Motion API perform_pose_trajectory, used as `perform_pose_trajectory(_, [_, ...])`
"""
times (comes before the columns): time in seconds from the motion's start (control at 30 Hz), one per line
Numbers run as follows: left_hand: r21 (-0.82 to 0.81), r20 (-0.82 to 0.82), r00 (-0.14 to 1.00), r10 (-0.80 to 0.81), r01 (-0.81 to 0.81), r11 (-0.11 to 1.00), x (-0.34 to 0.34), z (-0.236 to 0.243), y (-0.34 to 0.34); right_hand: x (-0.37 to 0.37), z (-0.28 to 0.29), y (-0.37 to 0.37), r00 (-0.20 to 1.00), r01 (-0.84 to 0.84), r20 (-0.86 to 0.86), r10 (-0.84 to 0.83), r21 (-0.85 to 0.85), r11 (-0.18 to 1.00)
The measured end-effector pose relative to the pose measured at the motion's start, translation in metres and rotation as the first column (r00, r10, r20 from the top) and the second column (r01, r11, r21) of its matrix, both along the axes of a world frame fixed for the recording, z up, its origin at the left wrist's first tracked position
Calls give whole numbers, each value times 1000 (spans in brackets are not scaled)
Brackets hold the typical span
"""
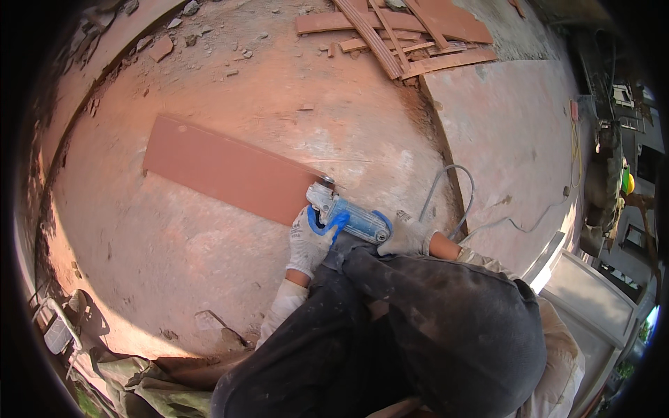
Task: The person uses a handheld angle grinder to cut a red rectangular tile on the floor, then lifts and repositions the tile to continue cutting along a different edge. The person briefly carries the tile to a tiled area and returns to the work spot to resume cutting.
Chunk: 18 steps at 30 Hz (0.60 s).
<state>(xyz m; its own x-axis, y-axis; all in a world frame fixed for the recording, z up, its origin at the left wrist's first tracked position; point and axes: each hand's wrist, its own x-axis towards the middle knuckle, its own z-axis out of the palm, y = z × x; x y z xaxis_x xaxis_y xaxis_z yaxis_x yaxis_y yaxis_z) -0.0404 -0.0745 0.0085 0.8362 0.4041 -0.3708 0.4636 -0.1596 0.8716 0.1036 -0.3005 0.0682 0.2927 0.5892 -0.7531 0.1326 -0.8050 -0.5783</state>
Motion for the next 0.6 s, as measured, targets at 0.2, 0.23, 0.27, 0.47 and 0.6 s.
perform_pose_trajectory(0.2, [-84, -147, 988, -53, 41, 996, -1, 4, 1, 7, 2, 5, 993, -117, -47, 108, -287, 951])
perform_pose_trajectory(0.23, [-126, -153, 987, -54, 35, 991, 0, 6, 2, 8, 3, 5, 989, -142, -81, 121, -371, 917])
perform_pose_trajectory(0.27, [-169, -161, 985, -56, 29, 985, 1, 8, 2, 7, 4, 5, 996, -93, -41, 86, -247, 965])
perform_pose_trajectory(0.47, [-111, -186, 980, -72, 52, 992, 1, 6, 0, 7, 6, 3, 998, -49, 45, 51, -39, 998])
perform_pose_trajectory(0.6, [9, -104, 992, -77, 79, 997, -6, -10, -3, 12, 6, 4, 998, -55, -33, 51, -136, 989])
